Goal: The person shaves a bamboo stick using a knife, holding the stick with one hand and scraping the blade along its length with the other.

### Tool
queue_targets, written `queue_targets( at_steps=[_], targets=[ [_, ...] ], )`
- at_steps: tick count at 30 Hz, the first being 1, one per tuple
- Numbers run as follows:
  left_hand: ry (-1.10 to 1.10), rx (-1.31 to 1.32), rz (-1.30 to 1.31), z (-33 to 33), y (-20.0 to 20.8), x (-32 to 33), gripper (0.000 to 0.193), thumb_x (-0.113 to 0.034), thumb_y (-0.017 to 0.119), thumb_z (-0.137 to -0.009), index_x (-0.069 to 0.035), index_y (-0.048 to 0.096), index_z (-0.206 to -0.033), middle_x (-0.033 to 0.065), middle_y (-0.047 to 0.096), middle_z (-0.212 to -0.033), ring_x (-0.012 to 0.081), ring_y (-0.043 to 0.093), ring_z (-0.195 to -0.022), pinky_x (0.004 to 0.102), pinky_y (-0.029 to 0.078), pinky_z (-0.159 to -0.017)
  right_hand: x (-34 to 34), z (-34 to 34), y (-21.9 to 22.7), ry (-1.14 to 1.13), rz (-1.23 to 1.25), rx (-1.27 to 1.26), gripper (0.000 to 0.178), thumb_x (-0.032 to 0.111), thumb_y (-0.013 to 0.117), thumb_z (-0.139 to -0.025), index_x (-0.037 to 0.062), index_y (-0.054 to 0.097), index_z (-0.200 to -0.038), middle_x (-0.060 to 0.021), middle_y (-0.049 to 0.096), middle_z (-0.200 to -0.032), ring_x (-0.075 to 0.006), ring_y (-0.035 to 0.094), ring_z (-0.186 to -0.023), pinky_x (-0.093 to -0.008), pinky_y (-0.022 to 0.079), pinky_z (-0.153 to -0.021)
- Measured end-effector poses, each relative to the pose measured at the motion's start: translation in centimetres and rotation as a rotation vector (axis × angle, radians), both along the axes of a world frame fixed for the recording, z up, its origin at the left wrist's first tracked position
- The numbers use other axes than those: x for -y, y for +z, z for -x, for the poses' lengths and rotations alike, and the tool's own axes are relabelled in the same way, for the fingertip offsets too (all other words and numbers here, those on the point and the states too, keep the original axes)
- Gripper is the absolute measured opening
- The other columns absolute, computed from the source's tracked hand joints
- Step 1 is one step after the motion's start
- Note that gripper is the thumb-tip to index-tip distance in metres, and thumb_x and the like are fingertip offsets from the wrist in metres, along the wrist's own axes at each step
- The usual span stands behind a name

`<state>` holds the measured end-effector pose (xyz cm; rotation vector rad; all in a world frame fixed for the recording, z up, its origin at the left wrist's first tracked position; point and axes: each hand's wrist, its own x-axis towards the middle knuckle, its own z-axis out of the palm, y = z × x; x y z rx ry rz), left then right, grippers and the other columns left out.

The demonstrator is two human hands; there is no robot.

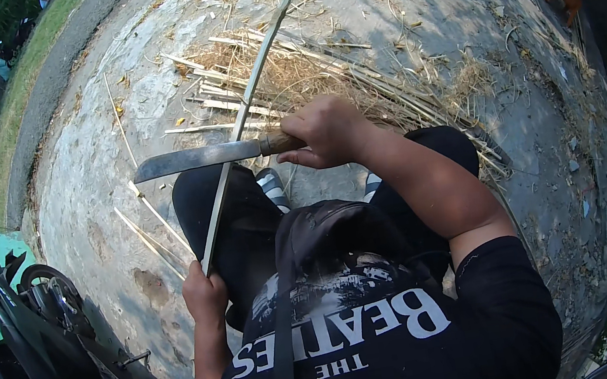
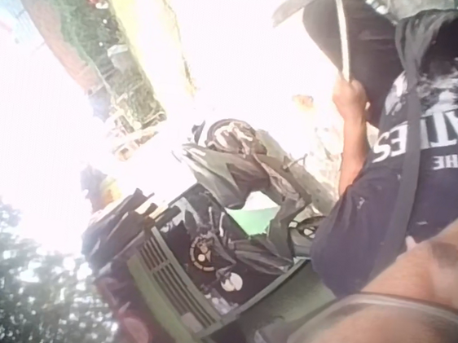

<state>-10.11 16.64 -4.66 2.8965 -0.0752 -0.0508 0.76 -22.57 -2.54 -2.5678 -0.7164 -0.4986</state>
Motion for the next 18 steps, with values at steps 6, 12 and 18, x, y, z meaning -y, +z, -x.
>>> queue_targets(
  at_steps=[6,12,18],
  targets=[
    [0.09,0.032,0.079,-0.1,0.9,1.1,0.029,-0.005,0.055,-0.084,-0.003,0.052,-0.112,0.0312,0.064,-0.074,0.0529,0.064,-0.074,0.06,0.049,-0.067,4.2,-2.6,-0.2,-0.173,-0.099,-0.119,0.041,0.052,0.072,-0.089,0.0116,0.064,-0.086,-0.0087,0.069,-0.073,-0.0309,0.071,-0.071,-0.0437,0.056,-0.066],
    [0.033,0.02,0.053,-0.8,1.0,1.3,0.035,-0.001,0.053,-0.081,-0.003,0.05,-0.116,0.0316,0.065,-0.076,0.0534,0.064,-0.074,0.0602,0.049,-0.067,3.1,-1.3,-0.6,-0.185,-0.054,-0.016,0.043,0.05,0.073,-0.089,0.0092,0.06,-0.081,-0.0114,0.066,-0.071,-0.0351,0.068,-0.067,-0.0453,0.054,-0.062],
    [0.028,0.037,0.065,-1.1,0.8,1.0,0.035,0.0,0.052,-0.08,-0.003,0.05,-0.114,0.0315,0.065,-0.075,0.0534,0.065,-0.076,0.06,0.05,-0.069,-0.2,-0.2,-0.6,0.132,0.038,0.106,0.041,0.047,0.076,-0.084,0.0102,0.059,-0.082,-0.0095,0.063,-0.07,-0.0342,0.066,-0.068,-0.0445,0.052,-0.062]
  ],
)
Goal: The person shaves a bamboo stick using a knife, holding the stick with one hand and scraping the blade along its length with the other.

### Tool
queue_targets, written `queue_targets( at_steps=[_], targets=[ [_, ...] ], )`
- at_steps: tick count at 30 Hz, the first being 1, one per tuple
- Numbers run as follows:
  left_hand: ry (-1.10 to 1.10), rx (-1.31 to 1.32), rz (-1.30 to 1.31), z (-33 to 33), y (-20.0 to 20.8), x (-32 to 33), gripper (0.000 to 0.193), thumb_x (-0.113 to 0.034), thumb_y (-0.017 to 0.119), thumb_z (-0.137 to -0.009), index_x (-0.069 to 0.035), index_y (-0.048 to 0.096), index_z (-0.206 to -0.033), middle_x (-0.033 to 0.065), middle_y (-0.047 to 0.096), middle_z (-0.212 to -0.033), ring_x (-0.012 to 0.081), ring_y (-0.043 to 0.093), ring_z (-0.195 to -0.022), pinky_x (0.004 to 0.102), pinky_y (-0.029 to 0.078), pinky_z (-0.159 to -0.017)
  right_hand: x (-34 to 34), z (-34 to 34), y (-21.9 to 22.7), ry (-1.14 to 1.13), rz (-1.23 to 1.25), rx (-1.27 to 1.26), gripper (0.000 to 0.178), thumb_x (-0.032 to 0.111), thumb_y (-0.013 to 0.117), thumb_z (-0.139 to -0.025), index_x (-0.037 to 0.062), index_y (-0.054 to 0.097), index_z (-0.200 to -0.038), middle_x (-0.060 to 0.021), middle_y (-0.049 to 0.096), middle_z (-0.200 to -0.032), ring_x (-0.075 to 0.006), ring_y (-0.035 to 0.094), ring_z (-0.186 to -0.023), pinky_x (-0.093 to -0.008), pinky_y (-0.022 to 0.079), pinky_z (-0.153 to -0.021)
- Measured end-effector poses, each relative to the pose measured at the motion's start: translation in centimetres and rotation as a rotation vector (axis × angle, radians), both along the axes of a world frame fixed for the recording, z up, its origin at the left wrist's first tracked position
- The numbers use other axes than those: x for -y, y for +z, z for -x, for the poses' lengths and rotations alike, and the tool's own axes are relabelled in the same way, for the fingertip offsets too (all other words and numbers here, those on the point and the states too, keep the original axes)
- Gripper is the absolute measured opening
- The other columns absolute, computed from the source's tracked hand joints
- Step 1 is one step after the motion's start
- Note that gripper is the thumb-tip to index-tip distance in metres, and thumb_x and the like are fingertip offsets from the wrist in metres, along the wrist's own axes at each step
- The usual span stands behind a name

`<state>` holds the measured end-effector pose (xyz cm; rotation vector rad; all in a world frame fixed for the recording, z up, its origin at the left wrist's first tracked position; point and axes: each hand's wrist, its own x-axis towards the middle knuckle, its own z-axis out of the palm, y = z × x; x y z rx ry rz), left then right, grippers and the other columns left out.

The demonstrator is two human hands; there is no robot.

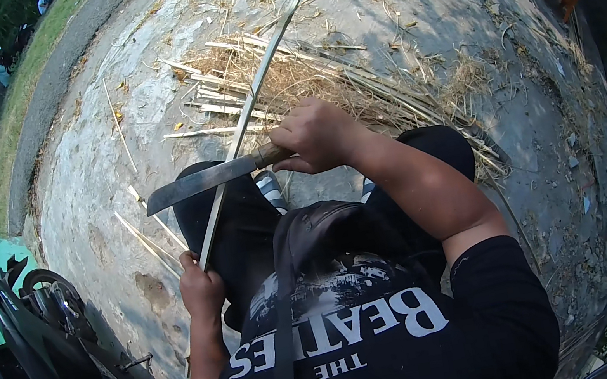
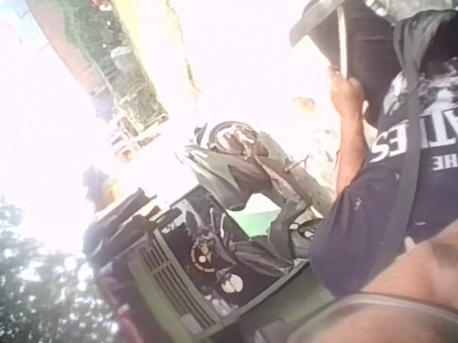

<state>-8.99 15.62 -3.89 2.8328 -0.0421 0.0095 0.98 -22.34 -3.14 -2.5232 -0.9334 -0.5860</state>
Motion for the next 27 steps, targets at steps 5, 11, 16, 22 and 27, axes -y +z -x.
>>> queue_targets(
  at_steps=[5,11,16,22,27],
  targets=[
    [-0.005,-0.09,-0.108,-1.0,1.4,1.3,0.035,-0.002,0.053,-0.083,-0.001,0.05,-0.118,0.0329,0.067,-0.081,0.0534,0.066,-0.082,0.0611,0.05,-0.074,5.7,-3.3,-1.0,-0.363,-0.12,-0.363,0.045,0.056,0.069,-0.091,0.011,0.065,-0.09,-0.0109,0.072,-0.078,-0.0332,0.073,-0.078,-0.0461,0.057,-0.072],
    [-0.015,-0.054,-0.038,-0.8,0.7,0.1,0.03,-0.002,0.052,-0.084,0.0,0.052,-0.114,0.0332,0.067,-0.083,0.0536,0.066,-0.083,0.0608,0.05,-0.075,3.2,-1.8,-0.4,-0.374,-0.132,-0.132,0.051,0.058,0.068,-0.091,0.0081,0.061,-0.083,-0.0137,0.067,-0.073,-0.0362,0.069,-0.068,-0.0452,0.055,-0.063],
    [0.021,-0.047,0.037,-0.6,0.3,0.4,0.029,-0.002,0.052,-0.083,-0.001,0.052,-0.112,0.0323,0.066,-0.081,0.0537,0.065,-0.082,0.0609,0.048,-0.073,0.4,-0.7,-0.2,-0.082,-0.037,-0.081,0.044,0.05,0.076,-0.086,0.0099,0.058,-0.081,-0.0098,0.066,-0.071,-0.0326,0.068,-0.066,-0.0456,0.054,-0.064],
    [-0.001,-0.001,-0.041,-0.8,1.0,0.9,0.03,-0.002,0.053,-0.083,-0.001,0.051,-0.113,0.0319,0.066,-0.082,0.0539,0.064,-0.081,0.0602,0.049,-0.072,6.4,-2.8,-0.3,-0.407,-0.166,-0.278,0.045,0.053,0.072,-0.09,0.0095,0.063,-0.084,-0.0126,0.067,-0.073,-0.0357,0.07,-0.072,-0.0469,0.054,-0.066],
    [-0.045,0.009,0.002,-0.8,0.4,0.1,0.028,-0.002,0.054,-0.084,-0.002,0.051,-0.112,0.032,0.066,-0.082,0.0546,0.064,-0.08,0.0607,0.048,-0.071,3.9,-1.6,-0.3,-0.47,-0.14,-0.19,0.048,0.056,0.071,-0.09,0.0094,0.062,-0.08,-0.0131,0.066,-0.07,-0.0359,0.069,-0.068,-0.0455,0.054,-0.062]
  ],
)
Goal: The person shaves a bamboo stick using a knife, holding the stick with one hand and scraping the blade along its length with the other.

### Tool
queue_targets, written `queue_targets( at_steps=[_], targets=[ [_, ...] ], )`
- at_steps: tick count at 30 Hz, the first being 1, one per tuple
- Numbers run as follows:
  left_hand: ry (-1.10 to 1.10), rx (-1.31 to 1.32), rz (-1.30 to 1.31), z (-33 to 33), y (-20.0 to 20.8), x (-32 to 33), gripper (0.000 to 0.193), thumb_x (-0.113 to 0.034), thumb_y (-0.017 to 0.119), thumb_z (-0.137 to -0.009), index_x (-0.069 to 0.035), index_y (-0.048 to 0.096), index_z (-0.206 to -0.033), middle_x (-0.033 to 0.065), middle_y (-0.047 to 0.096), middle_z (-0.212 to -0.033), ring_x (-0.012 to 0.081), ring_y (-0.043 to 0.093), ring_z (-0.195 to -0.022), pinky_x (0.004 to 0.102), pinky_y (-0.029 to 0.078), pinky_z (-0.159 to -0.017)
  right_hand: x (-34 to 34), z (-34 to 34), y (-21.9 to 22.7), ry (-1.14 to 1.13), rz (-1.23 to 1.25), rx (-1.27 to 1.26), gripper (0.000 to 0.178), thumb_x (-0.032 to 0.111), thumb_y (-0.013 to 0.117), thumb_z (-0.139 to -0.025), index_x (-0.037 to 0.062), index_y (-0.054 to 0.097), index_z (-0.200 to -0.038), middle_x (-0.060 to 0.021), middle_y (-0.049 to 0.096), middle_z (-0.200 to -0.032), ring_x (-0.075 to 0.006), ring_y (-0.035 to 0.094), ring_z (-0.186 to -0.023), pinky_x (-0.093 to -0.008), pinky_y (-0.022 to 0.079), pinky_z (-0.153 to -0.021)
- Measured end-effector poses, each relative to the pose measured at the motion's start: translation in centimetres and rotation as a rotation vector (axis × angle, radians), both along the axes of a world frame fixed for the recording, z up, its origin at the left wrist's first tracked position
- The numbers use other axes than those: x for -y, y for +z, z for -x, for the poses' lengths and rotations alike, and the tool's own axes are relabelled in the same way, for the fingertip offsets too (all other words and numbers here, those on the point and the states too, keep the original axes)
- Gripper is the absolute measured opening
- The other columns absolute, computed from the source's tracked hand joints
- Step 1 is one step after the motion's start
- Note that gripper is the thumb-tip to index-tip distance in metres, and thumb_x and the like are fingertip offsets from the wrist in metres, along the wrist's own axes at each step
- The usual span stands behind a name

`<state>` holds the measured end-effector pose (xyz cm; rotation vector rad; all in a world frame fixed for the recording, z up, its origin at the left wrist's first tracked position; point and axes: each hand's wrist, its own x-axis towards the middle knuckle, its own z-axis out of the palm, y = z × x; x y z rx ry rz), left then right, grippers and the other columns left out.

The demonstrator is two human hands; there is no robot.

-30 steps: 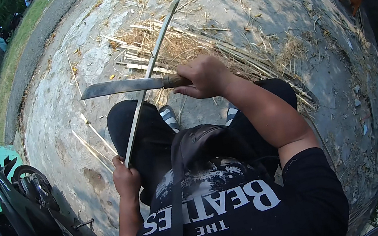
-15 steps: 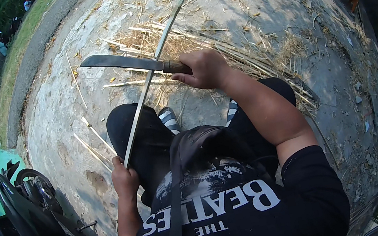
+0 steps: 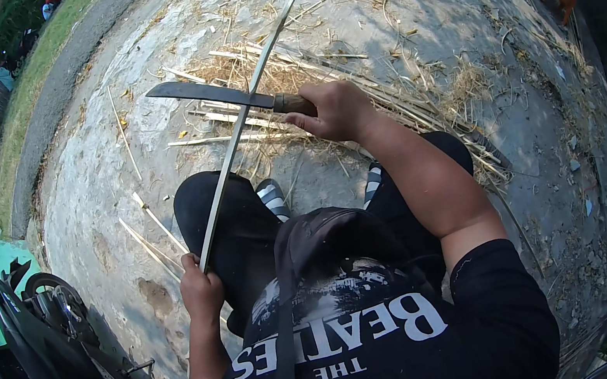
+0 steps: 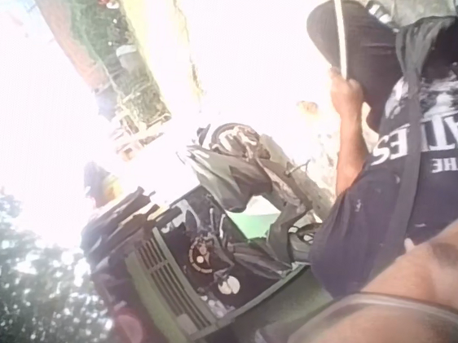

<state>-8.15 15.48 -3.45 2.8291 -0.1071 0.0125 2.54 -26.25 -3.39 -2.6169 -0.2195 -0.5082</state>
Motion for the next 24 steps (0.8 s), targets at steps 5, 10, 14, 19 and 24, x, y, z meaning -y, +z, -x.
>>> queue_targets(
  at_steps=[5,10,14,19,24],
  targets=[
    [0.042,-0.042,0.022,0.0,-0.2,0.0,0.026,-0.001,0.053,-0.085,-0.002,0.052,-0.111,0.0323,0.066,-0.081,0.0548,0.064,-0.08,0.061,0.048,-0.071,-3.1,1.0,0.2,0.427,0.143,0.199,0.042,0.052,0.073,-0.088,0.0126,0.063,-0.082,-0.008,0.065,-0.067,-0.0321,0.068,-0.064,-0.0455,0.054,-0.062],
    [0.031,0.001,0.058,0.1,-0.6,-0.1,0.026,-0.002,0.053,-0.085,-0.001,0.052,-0.111,0.0325,0.065,-0.079,0.0544,0.064,-0.08,0.0606,0.048,-0.07,2.6,-1.2,0.0,0.046,-0.012,0.12,0.039,0.049,0.076,-0.086,0.0114,0.064,-0.083,-0.0107,0.065,-0.071,-0.0337,0.068,-0.07,-0.0463,0.053,-0.065],
    [0.047,-0.014,0.041,-0.3,-0.7,0.0,0.023,-0.002,0.052,-0.087,-0.001,0.052,-0.11,0.0323,0.065,-0.079,0.0542,0.064,-0.08,0.0595,0.049,-0.07,1.7,-1.0,0.0,0.018,0.008,0.063,0.042,0.051,0.073,-0.088,0.0109,0.063,-0.082,-0.0114,0.065,-0.069,-0.0349,0.067,-0.067,-0.0459,0.053,-0.063],
    [0.039,-0.018,0.111,0.0,-1.0,-0.5,0.022,-0.003,0.051,-0.087,0.0,0.053,-0.109,0.0318,0.065,-0.079,0.0541,0.064,-0.08,0.0589,0.049,-0.07,-2.3,0.7,0.8,0.289,0.085,0.127,0.044,0.053,0.072,-0.088,0.0126,0.059,-0.079,-0.0088,0.061,-0.064,-0.033,0.065,-0.061,-0.0435,0.051,-0.06],
    [0.033,-0.03,0.085,0.2,-0.7,-0.6,0.022,-0.003,0.051,-0.087,0.0,0.053,-0.108,0.0312,0.066,-0.081,0.0532,0.065,-0.081,0.0591,0.05,-0.071,-0.7,-0.1,0.2,0.382,0.134,0.206,0.043,0.052,0.075,-0.086,0.0125,0.06,-0.082,-0.0087,0.064,-0.069,-0.0315,0.066,-0.067,-0.0428,0.052,-0.066]
  ],
)
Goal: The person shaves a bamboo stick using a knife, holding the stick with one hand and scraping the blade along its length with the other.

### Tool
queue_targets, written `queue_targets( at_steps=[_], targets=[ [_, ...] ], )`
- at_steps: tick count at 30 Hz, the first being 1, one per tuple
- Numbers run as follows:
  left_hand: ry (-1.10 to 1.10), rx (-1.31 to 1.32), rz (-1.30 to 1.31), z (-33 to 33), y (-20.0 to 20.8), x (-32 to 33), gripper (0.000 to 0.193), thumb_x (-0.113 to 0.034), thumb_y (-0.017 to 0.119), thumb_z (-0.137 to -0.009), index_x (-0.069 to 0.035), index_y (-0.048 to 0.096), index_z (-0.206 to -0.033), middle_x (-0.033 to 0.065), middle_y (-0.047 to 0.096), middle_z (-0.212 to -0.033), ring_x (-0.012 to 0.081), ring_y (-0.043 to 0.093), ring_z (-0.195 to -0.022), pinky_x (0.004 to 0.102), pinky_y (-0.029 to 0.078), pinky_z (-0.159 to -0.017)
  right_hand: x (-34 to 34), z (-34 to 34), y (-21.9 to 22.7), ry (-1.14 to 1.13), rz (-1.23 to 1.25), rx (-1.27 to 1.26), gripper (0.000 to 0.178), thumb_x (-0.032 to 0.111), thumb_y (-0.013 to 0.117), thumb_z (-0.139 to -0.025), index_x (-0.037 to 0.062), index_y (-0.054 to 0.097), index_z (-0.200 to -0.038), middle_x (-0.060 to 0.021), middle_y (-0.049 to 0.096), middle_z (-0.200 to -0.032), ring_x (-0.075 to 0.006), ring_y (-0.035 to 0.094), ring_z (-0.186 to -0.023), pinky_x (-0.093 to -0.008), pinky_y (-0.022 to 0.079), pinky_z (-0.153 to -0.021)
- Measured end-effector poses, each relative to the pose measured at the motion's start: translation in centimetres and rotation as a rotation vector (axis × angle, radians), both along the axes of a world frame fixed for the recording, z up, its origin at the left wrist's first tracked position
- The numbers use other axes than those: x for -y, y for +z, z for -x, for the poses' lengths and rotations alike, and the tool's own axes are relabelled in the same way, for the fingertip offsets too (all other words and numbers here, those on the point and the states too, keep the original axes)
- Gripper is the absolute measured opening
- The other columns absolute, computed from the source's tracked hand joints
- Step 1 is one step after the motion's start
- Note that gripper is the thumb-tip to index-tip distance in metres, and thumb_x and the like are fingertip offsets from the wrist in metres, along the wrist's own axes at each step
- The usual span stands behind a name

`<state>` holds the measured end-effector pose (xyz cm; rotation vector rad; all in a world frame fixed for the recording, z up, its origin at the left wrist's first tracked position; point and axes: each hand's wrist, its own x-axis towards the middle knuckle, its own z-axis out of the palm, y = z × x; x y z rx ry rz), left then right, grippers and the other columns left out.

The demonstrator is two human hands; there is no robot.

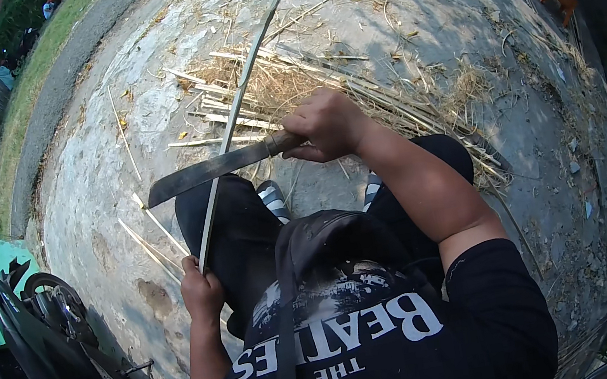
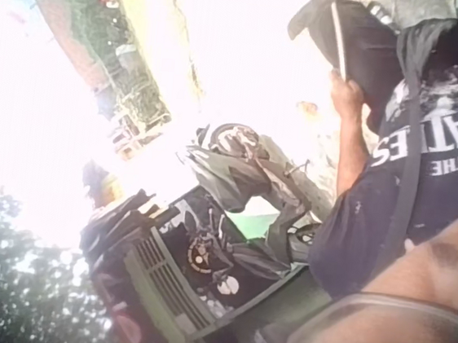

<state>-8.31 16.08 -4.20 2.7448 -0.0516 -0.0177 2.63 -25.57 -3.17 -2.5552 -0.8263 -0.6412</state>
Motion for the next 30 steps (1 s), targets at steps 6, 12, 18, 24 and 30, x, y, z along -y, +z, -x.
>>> queue_targets(
  at_steps=[6,12,18,24,30],
  targets=[
    [-0.034,-0.008,-0.079,-0.5,0.2,0.1,0.029,-0.003,0.053,-0.087,0.001,0.054,-0.115,0.0319,0.067,-0.085,0.0532,0.065,-0.083,0.0593,0.05,-0.072,2.4,-1.1,-0.8,-0.437,-0.15,-0.156,0.05,0.057,0.068,-0.091,0.0088,0.065,-0.082,-0.0141,0.067,-0.071,-0.0373,0.069,-0.067,-0.0473,0.055,-0.061],
    [-0.016,-0.013,-0.042,-0.3,0.6,-0.2,0.029,-0.003,0.053,-0.087,0.0,0.054,-0.116,0.0317,0.067,-0.084,0.0533,0.065,-0.082,0.0594,0.05,-0.072,-1.0,0.2,-0.2,-0.049,-0.068,-0.017,0.046,0.054,0.073,-0.088,0.0108,0.061,-0.078,-0.0102,0.065,-0.068,-0.0341,0.066,-0.062,-0.0464,0.052,-0.059],
    [-0.021,-0.064,-0.118,0.5,1.4,-0.5,0.026,-0.007,0.055,-0.088,-0.003,0.056,-0.114,0.0307,0.067,-0.083,0.0531,0.066,-0.081,0.0595,0.051,-0.074,3.8,-1.9,-0.3,-0.288,-0.075,-0.102,0.047,0.056,0.07,-0.089,0.0103,0.062,-0.082,-0.0111,0.067,-0.07,-0.0349,0.069,-0.067,-0.0466,0.054,-0.062],
    [-0.017,-0.05,-0.048,0.6,1.4,-0.1,0.027,-0.003,0.055,-0.086,-0.001,0.056,-0.113,0.0341,0.066,-0.085,0.0538,0.065,-0.087,0.0601,0.05,-0.076,0.4,0.4,-0.4,-0.277,-0.092,-0.151,0.05,0.058,0.071,-0.088,0.0098,0.062,-0.082,-0.0124,0.067,-0.069,-0.0352,0.068,-0.064,-0.046,0.054,-0.061],
    [-0.017,-0.052,-0.069,1.2,1.4,-1.1,0.03,-0.003,0.054,-0.083,0.0,0.056,-0.112,0.0331,0.066,-0.083,0.053,0.066,-0.083,0.0594,0.052,-0.074,2.5,-0.2,1.2,-0.285,-0.094,-0.189,0.047,0.055,0.074,-0.086,0.0094,0.064,-0.085,-0.0122,0.068,-0.072,-0.0352,0.07,-0.071,-0.0474,0.055,-0.066]
  ],
)
